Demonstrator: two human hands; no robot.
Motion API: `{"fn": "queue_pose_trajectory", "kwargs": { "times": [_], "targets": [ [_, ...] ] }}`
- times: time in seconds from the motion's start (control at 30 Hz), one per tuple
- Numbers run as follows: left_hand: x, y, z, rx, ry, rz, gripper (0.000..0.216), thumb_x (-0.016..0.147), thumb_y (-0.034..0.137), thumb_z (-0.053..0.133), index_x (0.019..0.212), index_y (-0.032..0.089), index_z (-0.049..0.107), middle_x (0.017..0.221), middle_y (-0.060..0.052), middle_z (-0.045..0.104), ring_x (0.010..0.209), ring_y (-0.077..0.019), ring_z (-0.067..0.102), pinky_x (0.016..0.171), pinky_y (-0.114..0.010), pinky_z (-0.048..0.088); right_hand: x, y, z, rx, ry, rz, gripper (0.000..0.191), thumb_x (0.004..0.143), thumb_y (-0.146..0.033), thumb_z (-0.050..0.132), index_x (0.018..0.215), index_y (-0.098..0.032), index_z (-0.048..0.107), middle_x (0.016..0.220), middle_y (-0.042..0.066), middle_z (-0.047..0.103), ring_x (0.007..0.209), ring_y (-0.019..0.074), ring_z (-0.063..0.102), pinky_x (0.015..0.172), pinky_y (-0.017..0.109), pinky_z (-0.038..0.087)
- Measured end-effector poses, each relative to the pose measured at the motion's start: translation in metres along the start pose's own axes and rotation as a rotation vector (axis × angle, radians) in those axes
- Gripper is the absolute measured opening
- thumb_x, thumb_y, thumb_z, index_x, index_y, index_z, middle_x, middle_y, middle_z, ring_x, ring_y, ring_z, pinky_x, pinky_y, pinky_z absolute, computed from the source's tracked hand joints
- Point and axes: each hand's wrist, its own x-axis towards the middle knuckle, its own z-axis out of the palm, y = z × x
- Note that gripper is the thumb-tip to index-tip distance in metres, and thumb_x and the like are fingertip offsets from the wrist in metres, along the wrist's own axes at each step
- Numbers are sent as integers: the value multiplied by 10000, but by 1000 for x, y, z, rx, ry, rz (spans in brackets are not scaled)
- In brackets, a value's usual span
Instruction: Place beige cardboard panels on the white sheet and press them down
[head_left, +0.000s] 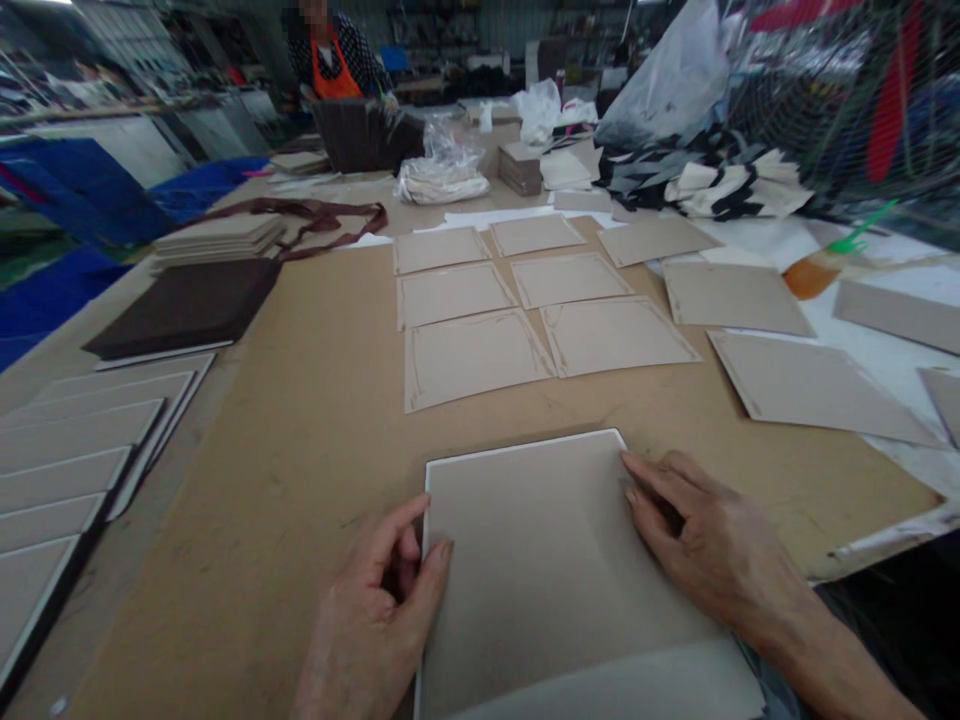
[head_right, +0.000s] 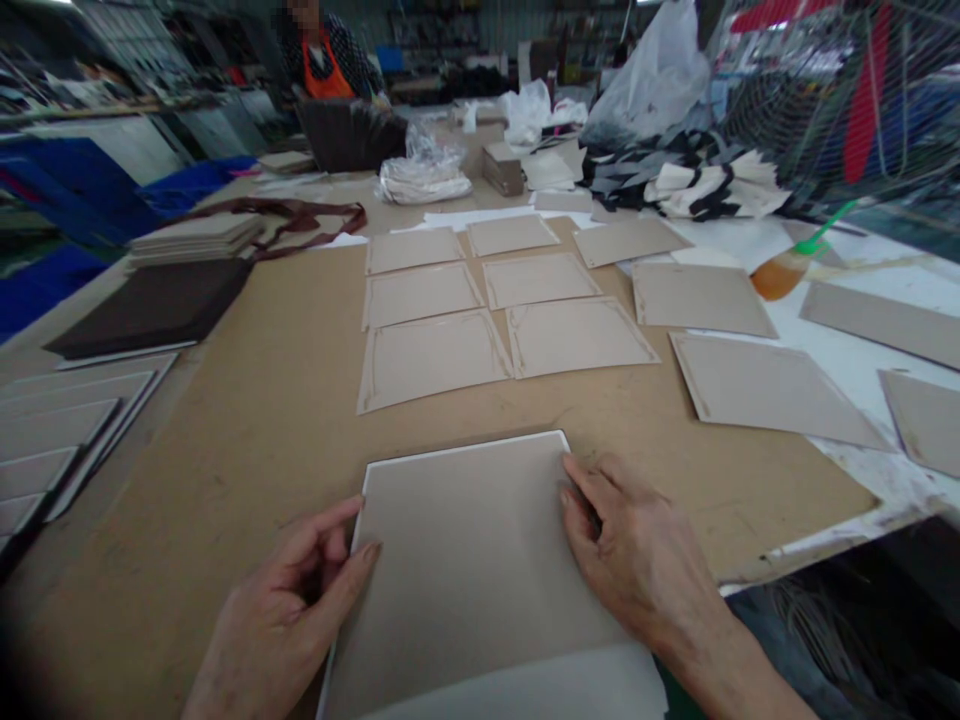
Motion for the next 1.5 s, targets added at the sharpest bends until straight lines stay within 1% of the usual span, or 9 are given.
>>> {"fn": "queue_pose_trajectory", "kwargs": {
  "times": [0.13, 0.27, 0.33, 0.4, 0.57, 0.77, 0.87, 1.1, 1.5],
  "targets": [
    [7, 7, -2, 201, 79, 277, 357, 923, 374, 579, 1240, 222, 636, 924, -45, 612, 790, -202, 617, 683, -335, 553, 2, -8, -1, -236, -6, -144, 322, 988, -217, 454, 1200, -228, 696, 1040, 107, 644, 815, 258, 638, 661, 391, 540],
    [4, 28, 0, 361, -129, 743, 391, 961, 125, 373, 1134, 211, 713, 1262, -93, 653, 1184, -245, 585, 999, -417, 505, 13, -31, -4, -155, -193, -568, 425, 961, -92, 458, 1330, -223, 625, 1411, 82, 559, 1279, 310, 489, 1029, 496, 463],
    [-6, 37, 4, 455, -244, 825, 376, 986, 252, 428, 1272, 136, 643, 1380, -139, 602, 1290, -280, 531, 1061, -430, 470, 14, -43, -4, -38, -327, -711, 462, 991, -217, 500, 1451, -165, 510, 1515, 84, 465, 1394, 266, 385, 1159, 469, 343],
    [-18, 38, 7, 557, -279, 836, 692, 939, 530, 522, 1414, 28, 496, 1495, -230, 468, 1380, -357, 436, 1095, -474, 431, 11, -48, -4, 10, -414, -736, 643, 993, -404, 534, 1531, -90, 372, 1574, 119, 364, 1456, 256, 294, 1216, 465, 240],
    [-41, 14, 4, 720, -242, 896, 998, 863, 778, 425, 1507, 19, 348, 1564, -256, 342, 1464, -387, 290, 1166, -474, 260, 0, -8, -4, -81, -280, -590, 623, 1021, -417, 484, 1536, -91, 358, 1598, 132, 300, 1486, 282, 221, 1212, 532, 202],
    [-48, -9, 8, 780, -102, 946, 1222, 785, 889, 353, 1564, -17, 96, 1539, -270, 379, 1487, -376, 206, 1178, -440, 102, 26, 46, -2, 32, -75, -193, 475, 1004, -440, 462, 1304, -98, 598, 1281, 176, 634, 1174, 316, 577, 1019, 496, 460],
    [-49, -10, 11, 794, -42, 947, 1235, 783, 894, 337, 1563, -24, 61, 1522, -277, 401, 1470, -388, 233, 1156, -447, 134, 44, 48, 1, 237, -113, -78, 388, 949, -454, 530, 1204, -188, 654, 1060, 87, 704, 944, 265, 650, 856, 417, 523],
    [-50, -9, 10, 790, -48, 932, 1232, 787, 894, 327, 1566, -5, 7, 1515, -279, 409, 1422, -400, 346, 1101, -456, 253, 51, 41, 5, 388, -158, 3, 361, 885, -453, 580, 1100, -198, 716, 1022, 67, 688, 917, 245, 639, 832, 387, 487],
    [-52, -9, 9, 701, -289, 784, 1156, 826, 845, 371, 1561, 71, -74, 1592, -283, 200, 1450, -466, 278, 1103, -576, 348, 63, 25, -14, 699, -57, 126, 253, 797, -449, 736, 844, -211, 660, 735, -20, 585, 676, 153, 534, 611, 273, 391]
  ]
}}
